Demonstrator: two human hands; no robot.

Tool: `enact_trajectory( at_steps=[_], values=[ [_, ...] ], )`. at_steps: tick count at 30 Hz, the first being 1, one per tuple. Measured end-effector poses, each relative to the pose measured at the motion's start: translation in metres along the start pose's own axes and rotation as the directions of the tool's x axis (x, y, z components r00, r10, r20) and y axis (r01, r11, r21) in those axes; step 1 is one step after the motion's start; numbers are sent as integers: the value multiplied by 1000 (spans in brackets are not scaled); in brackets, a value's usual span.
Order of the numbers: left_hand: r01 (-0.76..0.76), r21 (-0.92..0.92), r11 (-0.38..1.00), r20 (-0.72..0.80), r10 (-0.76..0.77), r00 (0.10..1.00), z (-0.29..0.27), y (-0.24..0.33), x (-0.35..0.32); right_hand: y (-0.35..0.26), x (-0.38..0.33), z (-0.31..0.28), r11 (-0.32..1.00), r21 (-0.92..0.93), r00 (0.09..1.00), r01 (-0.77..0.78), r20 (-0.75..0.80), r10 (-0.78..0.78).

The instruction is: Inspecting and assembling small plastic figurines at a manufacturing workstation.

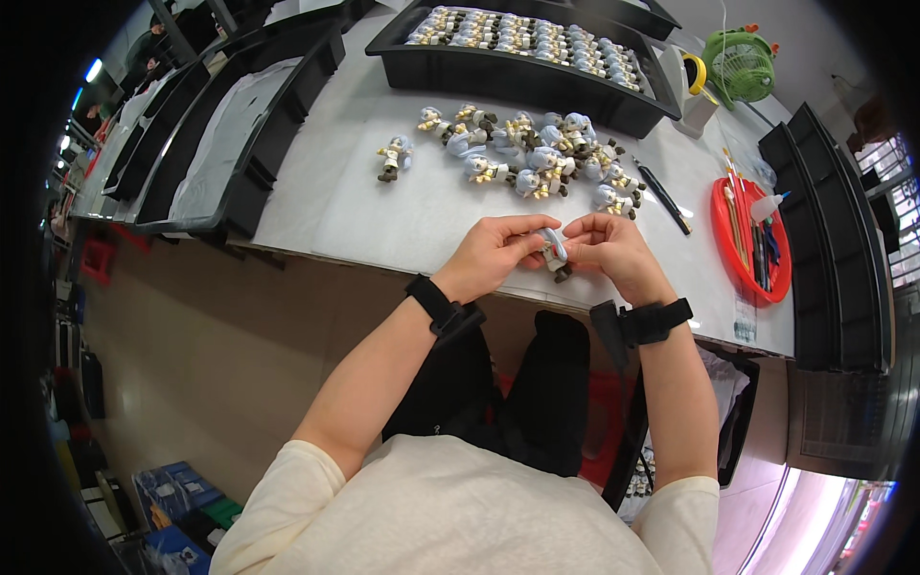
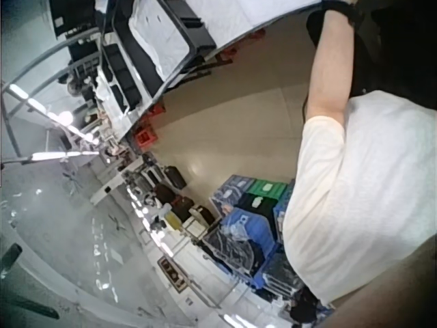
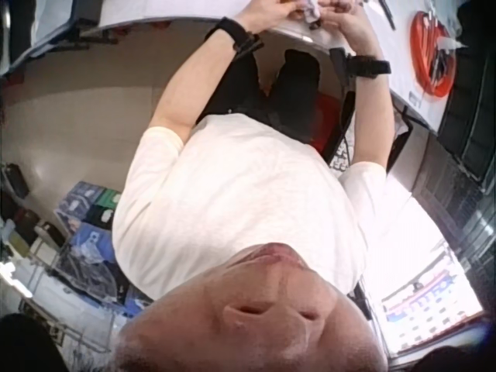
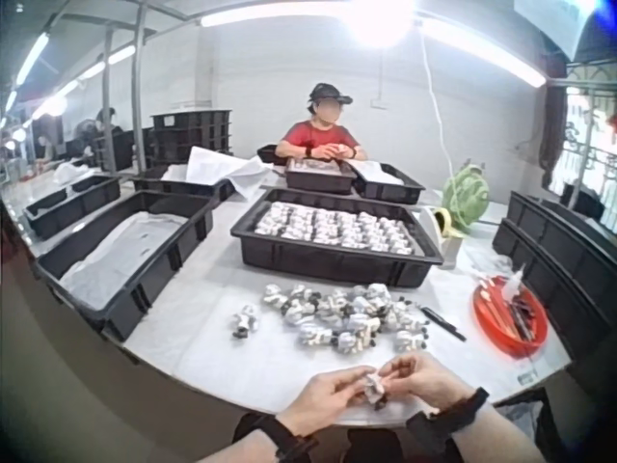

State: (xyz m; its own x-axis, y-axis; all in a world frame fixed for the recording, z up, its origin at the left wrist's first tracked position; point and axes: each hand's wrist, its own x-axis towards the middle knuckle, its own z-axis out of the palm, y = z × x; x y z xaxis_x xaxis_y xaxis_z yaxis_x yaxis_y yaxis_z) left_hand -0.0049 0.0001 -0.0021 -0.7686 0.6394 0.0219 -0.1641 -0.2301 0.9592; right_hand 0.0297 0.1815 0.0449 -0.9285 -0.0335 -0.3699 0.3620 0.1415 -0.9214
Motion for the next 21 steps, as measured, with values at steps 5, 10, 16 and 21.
enact_trajectory(
  at_steps=[5, 10, 16, 21],
  values=[
    [12, -6, 1000, -2, -12, 1000, -1, -1, -1, -5, 5, -5, 999, -33, 994, 18, 105, -15],
    [19, 15, 1000, 23, -19, 1000, -1, -2, 0, 1, 13, -15, 999, -20, 971, 44, 234, -38],
    [11, 38, 999, 24, -12, 1000, -2, 0, 0, -9, 11, -7, 990, -97, 969, 98, 238, -73],
    [16, 6, 1000, 7, -16, 1000, 2, 2, -1, -8, 8, -2, 977, -133, 971, 168, 194, -141]
  ],
)
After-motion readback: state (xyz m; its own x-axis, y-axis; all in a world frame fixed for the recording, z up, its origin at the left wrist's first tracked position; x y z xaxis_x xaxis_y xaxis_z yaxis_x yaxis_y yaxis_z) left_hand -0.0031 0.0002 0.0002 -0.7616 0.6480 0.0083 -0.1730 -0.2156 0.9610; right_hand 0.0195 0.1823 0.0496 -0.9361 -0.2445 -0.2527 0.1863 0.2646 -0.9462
